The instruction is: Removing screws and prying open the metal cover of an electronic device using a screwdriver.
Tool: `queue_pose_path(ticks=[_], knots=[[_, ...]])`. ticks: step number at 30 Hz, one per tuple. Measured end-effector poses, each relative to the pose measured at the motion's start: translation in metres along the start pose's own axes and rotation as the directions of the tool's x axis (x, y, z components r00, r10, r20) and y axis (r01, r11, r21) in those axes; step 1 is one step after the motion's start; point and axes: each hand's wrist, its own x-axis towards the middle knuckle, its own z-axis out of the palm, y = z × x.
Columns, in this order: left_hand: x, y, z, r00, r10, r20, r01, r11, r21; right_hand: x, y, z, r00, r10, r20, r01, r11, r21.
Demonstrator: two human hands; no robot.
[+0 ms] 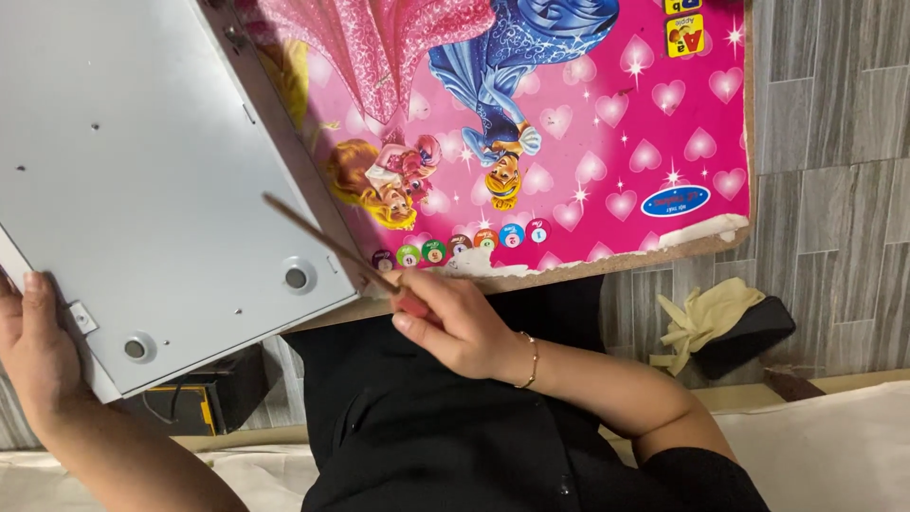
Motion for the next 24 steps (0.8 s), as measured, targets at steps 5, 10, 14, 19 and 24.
queue_pose_path(ticks=[5, 10, 14, 19, 24], knots=[[-0.003, 0.013, 0.0, 0.993, -0.052, -0.107, 0.09, 0.919, 0.384, 0.001, -0.002, 0.002, 0.999, -0.039, 0.015, 0.04, 0.998, -0.038], [-0.009, -0.004, -0.011, 0.952, -0.196, -0.233, 0.291, 0.81, 0.509, 0.001, -0.002, 0.004, 1.0, -0.025, -0.007, 0.024, 0.994, -0.104], [-0.007, -0.006, -0.009, 0.946, -0.236, -0.221, 0.315, 0.825, 0.468, 0.001, 0.0, 0.003, 0.997, -0.076, -0.019, 0.072, 0.989, -0.127], [-0.008, -0.021, -0.009, 0.959, -0.101, -0.266, 0.192, 0.919, 0.344, 0.002, -0.003, 0.002, 0.999, 0.016, -0.04, -0.021, 0.991, -0.134], [0.0, -0.015, -0.001, 0.97, -0.126, -0.209, 0.158, 0.977, 0.146, 0.002, 0.001, 0.001, 0.997, 0.063, -0.049, -0.068, 0.993, -0.096]])
